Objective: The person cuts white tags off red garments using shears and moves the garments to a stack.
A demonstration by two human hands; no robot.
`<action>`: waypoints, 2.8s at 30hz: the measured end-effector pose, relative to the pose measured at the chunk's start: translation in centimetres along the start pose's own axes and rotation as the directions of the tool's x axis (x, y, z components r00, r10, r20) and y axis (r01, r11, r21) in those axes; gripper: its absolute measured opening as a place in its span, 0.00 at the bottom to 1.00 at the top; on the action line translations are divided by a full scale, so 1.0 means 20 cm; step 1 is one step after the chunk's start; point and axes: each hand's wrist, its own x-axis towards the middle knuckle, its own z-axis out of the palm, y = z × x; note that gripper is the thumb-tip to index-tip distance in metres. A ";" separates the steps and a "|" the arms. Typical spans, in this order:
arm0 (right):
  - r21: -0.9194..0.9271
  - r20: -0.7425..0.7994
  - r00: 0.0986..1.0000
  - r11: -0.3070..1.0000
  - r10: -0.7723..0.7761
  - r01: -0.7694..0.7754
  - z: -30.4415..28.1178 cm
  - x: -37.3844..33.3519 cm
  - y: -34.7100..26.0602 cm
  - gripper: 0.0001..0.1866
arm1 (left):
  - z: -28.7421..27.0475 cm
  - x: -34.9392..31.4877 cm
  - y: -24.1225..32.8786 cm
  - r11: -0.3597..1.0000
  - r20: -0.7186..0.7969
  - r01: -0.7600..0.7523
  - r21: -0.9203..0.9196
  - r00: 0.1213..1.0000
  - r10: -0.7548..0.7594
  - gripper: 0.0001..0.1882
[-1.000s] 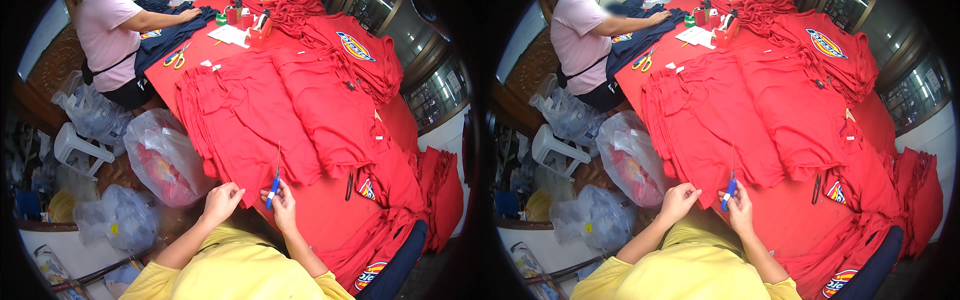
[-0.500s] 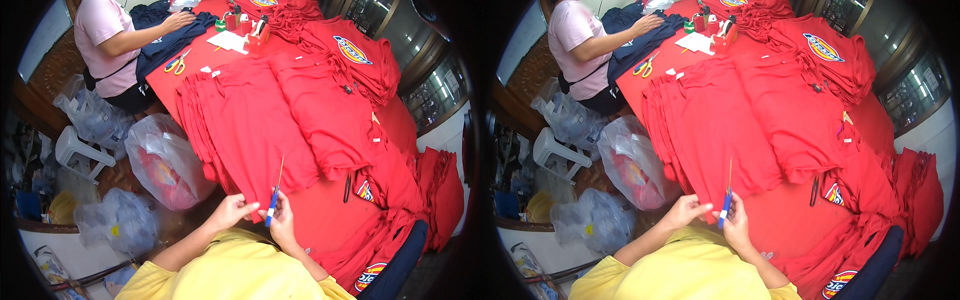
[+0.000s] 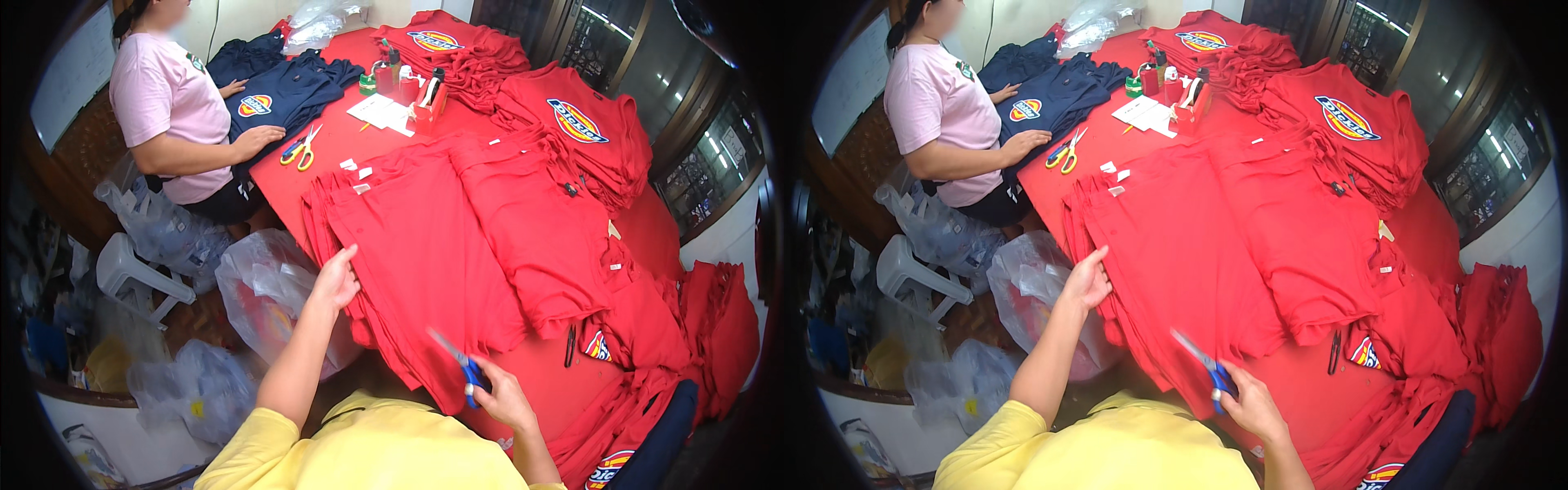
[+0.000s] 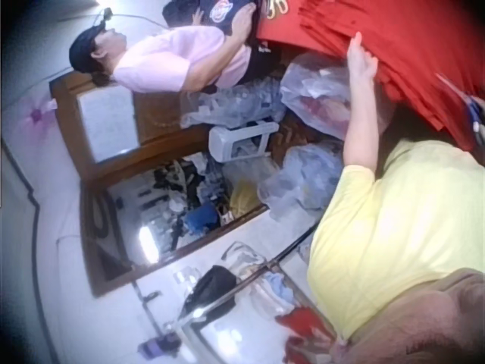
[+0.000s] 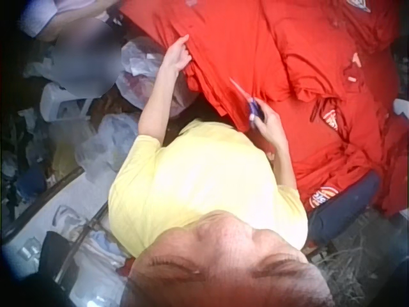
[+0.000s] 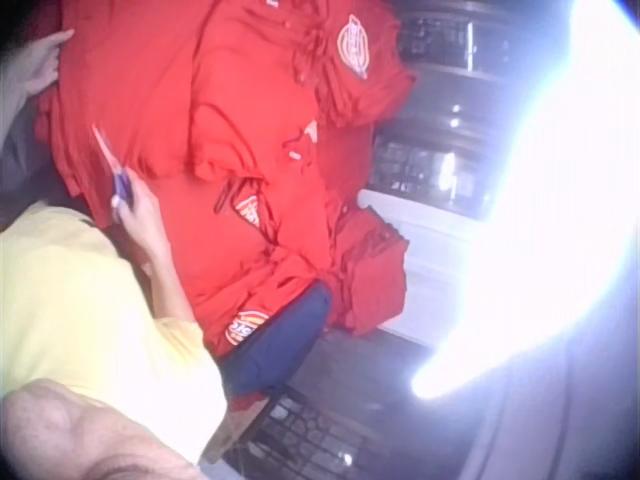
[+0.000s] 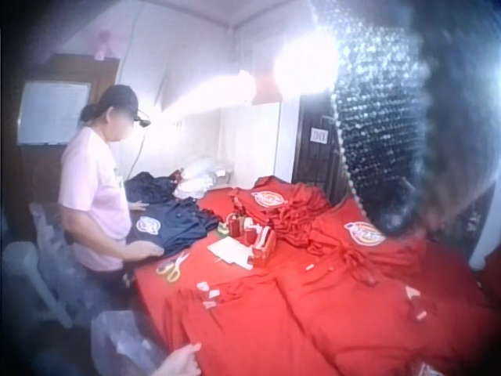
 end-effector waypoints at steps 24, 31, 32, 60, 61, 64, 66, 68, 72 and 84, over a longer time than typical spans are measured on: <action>-0.029 -0.150 0.950 0.962 -0.274 0.273 0.28 0.63 -0.28 0.27 | 0.10 -0.20 -0.06 0.953 0.092 -0.295 0.073 0.953 0.288 0.13; 0.142 -0.101 0.983 0.975 -0.155 0.169 0.27 0.63 -0.29 0.25 | 0.10 -0.20 -0.03 0.952 0.108 -0.291 0.099 0.954 0.280 0.15; 0.142 -0.086 0.987 0.979 -0.137 0.148 0.26 0.63 -0.30 0.25 | 0.10 -0.20 -0.02 0.951 0.119 -0.291 0.101 0.953 0.278 0.16; 0.034 -0.115 0.958 0.963 -0.261 0.266 0.27 0.80 -0.30 0.31 | 0.06 -0.05 0.10 0.940 0.107 -0.341 0.015 0.935 0.337 0.11; 0.018 -0.100 0.965 0.969 -0.243 0.246 0.27 0.79 -0.31 0.30 | 0.06 -0.05 0.10 0.946 0.097 -0.324 -0.007 0.941 0.323 0.10; 0.007 -0.135 0.944 0.953 -0.300 0.303 0.29 0.80 -0.28 0.30 | 0.06 -0.06 0.10 0.959 0.084 -0.272 -0.083 0.957 0.279 0.10; -0.027 -0.145 0.942 0.953 -0.304 0.303 0.29 0.80 -0.29 0.30 | 0.07 -0.07 0.11 0.962 0.099 -0.264 -0.062 0.958 0.269 0.11; -0.044 -0.156 0.937 0.950 -0.311 0.308 0.29 0.80 -0.29 0.30 | 0.09 -0.07 0.12 0.961 0.122 -0.275 -0.021 0.953 0.276 0.13; -0.056 -0.164 0.937 0.951 -0.309 0.304 0.31 0.80 -0.31 0.30 | 0.10 -0.09 0.11 0.948 0.153 -0.315 0.049 0.940 0.304 0.15; 0.216 -0.147 0.964 0.944 -0.223 0.251 0.34 0.78 -0.28 0.26 | 0.12 -0.11 0.11 0.945 0.165 -0.325 0.045 0.935 0.314 0.17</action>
